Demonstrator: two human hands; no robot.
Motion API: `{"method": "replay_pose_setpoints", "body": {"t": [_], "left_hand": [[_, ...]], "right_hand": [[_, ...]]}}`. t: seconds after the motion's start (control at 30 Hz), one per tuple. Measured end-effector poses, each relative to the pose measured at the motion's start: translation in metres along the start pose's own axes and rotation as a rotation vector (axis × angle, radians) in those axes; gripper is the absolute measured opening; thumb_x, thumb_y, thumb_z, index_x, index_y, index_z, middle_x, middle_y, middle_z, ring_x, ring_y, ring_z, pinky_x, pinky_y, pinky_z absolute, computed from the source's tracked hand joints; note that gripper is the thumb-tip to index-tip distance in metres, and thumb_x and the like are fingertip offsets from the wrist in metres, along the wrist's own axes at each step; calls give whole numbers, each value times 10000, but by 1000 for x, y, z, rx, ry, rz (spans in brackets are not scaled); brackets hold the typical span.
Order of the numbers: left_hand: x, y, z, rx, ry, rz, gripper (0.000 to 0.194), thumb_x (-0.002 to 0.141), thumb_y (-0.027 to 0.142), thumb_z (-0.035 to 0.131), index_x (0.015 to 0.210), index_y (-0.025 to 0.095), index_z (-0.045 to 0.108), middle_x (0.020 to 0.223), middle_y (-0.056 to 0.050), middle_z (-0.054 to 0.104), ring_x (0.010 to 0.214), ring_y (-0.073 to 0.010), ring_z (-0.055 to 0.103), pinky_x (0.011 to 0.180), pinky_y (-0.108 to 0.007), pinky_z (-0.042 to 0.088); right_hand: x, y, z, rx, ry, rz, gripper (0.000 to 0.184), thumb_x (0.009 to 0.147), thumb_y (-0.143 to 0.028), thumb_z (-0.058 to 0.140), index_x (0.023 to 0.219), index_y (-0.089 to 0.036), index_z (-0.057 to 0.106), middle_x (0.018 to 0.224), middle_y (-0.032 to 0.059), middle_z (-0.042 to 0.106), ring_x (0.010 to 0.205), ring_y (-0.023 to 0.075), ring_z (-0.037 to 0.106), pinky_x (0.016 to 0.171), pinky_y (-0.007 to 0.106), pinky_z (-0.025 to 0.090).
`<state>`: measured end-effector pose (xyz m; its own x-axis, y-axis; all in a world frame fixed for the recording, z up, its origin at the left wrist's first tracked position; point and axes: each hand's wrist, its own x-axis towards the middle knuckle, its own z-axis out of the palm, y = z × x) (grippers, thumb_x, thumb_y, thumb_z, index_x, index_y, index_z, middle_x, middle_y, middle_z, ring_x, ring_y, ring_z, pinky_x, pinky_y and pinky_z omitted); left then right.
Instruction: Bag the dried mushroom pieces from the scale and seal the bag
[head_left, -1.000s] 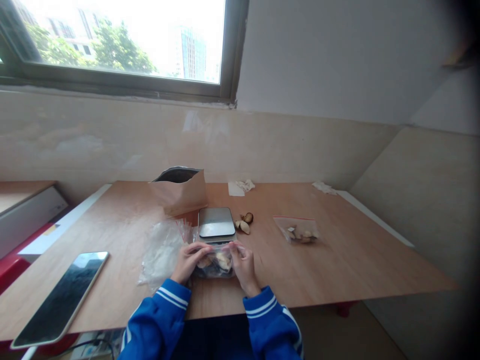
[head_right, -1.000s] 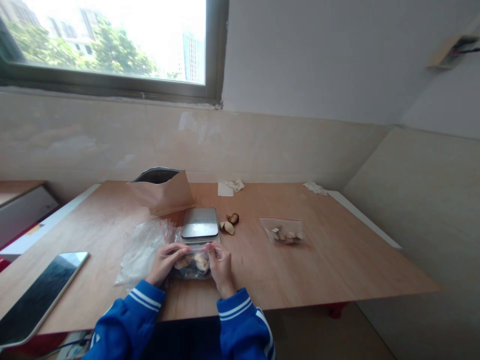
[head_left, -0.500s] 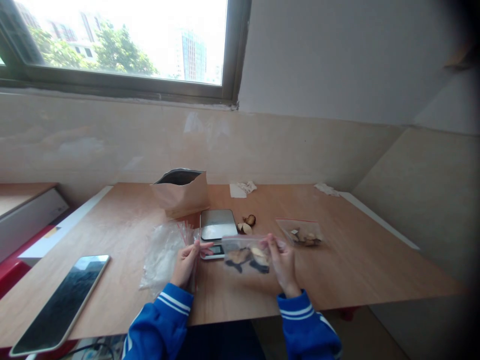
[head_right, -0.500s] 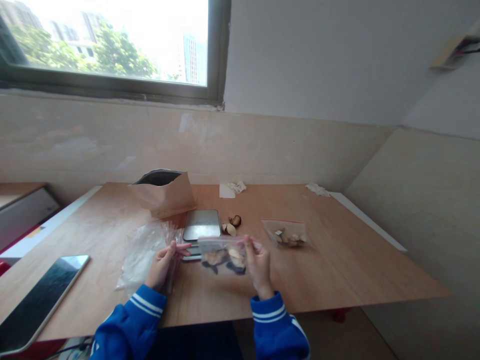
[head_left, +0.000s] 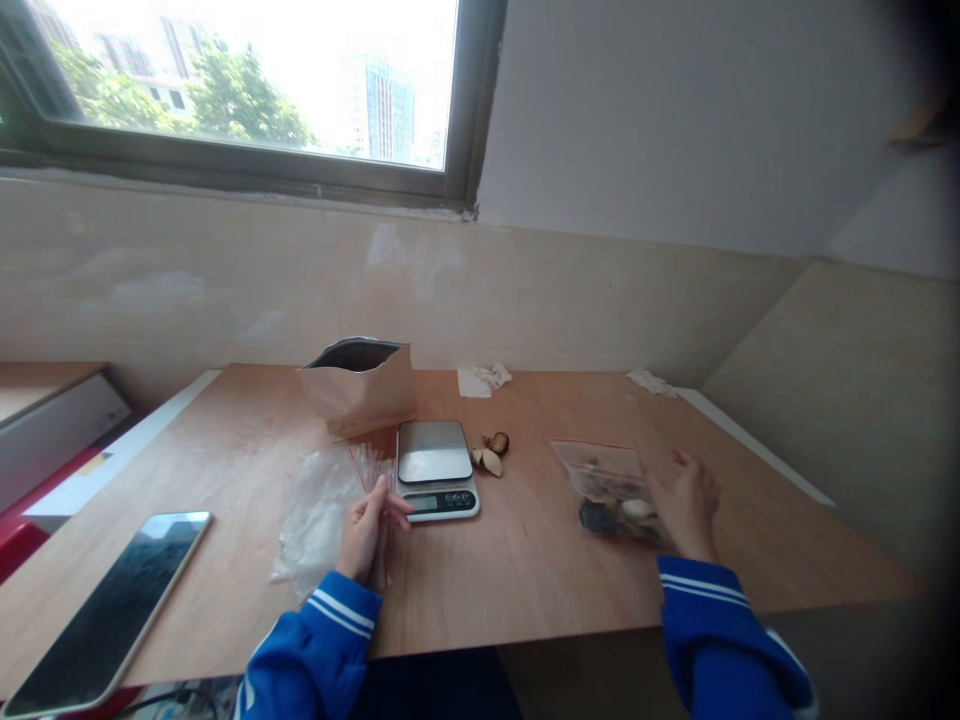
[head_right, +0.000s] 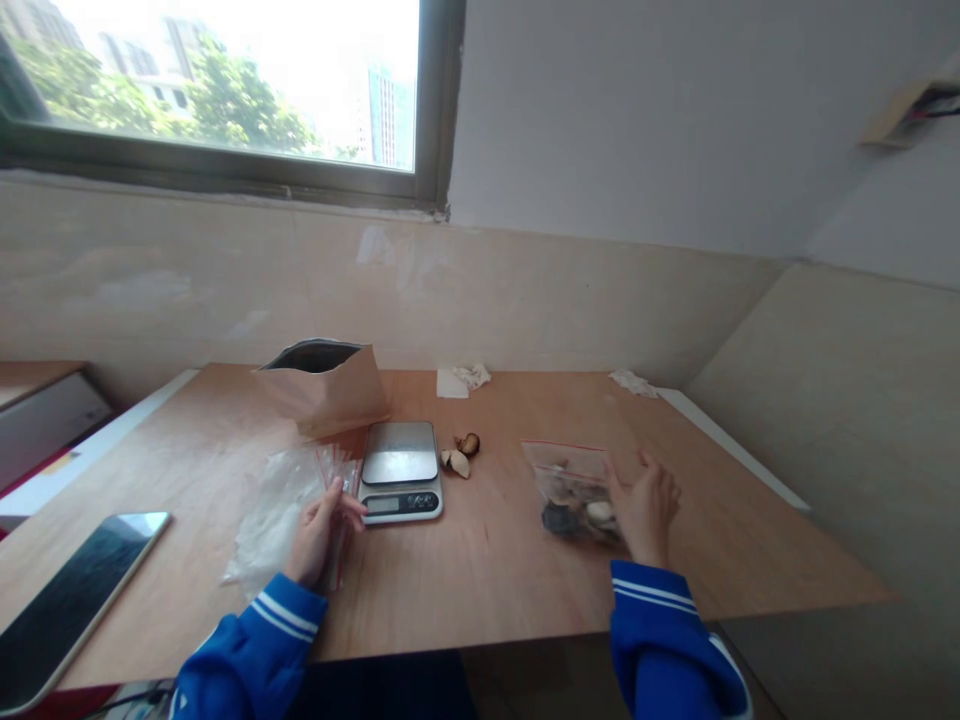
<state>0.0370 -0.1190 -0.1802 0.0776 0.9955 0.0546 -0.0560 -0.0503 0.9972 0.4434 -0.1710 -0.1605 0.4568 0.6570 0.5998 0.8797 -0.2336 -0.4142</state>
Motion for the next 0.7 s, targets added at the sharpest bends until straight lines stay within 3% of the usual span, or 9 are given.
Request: {"method": "replay_pose_setpoints", "body": {"t": [0.07, 0.2, 0.33, 0.4, 0.47, 0.57, 0.7], "left_hand": [[0, 0, 0, 50, -5, 12, 546, 894, 528, 411, 615, 155, 696, 489, -47, 636, 481, -146, 583, 581, -270, 448], [-2, -1, -1, 129, 27, 42, 557, 900, 542, 381, 621, 165, 683, 546, -51, 650, 546, -170, 603, 599, -285, 451], [-3, 14, -3, 324, 62, 179, 504, 928, 499, 327, 782, 187, 695, 805, -64, 700, 799, -212, 635, 784, -332, 467], [2, 26, -6, 451, 138, 292, 396, 918, 467, 377, 930, 202, 671, 955, -70, 673, 944, -234, 606, 880, -364, 444], [14, 35, -12, 550, 303, 402, 350, 872, 454, 481, 1065, 191, 607, 1055, -93, 614, 1020, -259, 566, 925, -407, 430], [41, 36, -34, 668, 524, 531, 666, 749, 457, 649, 1292, 142, 427, 1261, -154, 464, 1173, -319, 458, 1000, -494, 373], [83, 13, -76, 729, 596, 504, 995, 613, 490, 760, 1383, 115, 253, 1391, -206, 309, 1333, -375, 280, 1093, -537, 249]], "right_hand": [[-7, -2, 7, -17, -15, -26, 333, 913, -373, 538, 1197, -200, 546, 1222, 89, 557, 1034, 208, 577, 850, 415, 522], [-23, -21, 34, -8, -51, -68, 376, 908, -411, 483, 1173, -161, 577, 1210, 186, 551, 1096, 303, 543, 897, 495, 464], [-33, -69, 63, 97, -229, -325, 432, 910, -388, 413, 1298, -216, 494, 1349, 154, 467, 1242, 305, 448, 1007, 519, 368], [-33, -96, 78, 162, -360, -431, 462, 897, -378, 456, 1345, -262, 448, 1427, 111, 399, 1310, 283, 380, 1054, 490, 330], [-31, -116, 94, 187, -465, -470, 516, 873, -372, 511, 1366, -244, 428, 1462, 118, 354, 1343, 284, 330, 1064, 467, 318], [-26, -128, 118, 159, -555, -472, 523, 856, -330, 543, 1354, -196, 452, 1436, 153, 388, 1333, 307, 327, 1045, 477, 319], [-22, -123, 138, 144, -538, -420, 378, 890, -274, 484, 1249, -178, 555, 1262, 152, 540, 1140, 283, 481, 964, 439, 385]]}}
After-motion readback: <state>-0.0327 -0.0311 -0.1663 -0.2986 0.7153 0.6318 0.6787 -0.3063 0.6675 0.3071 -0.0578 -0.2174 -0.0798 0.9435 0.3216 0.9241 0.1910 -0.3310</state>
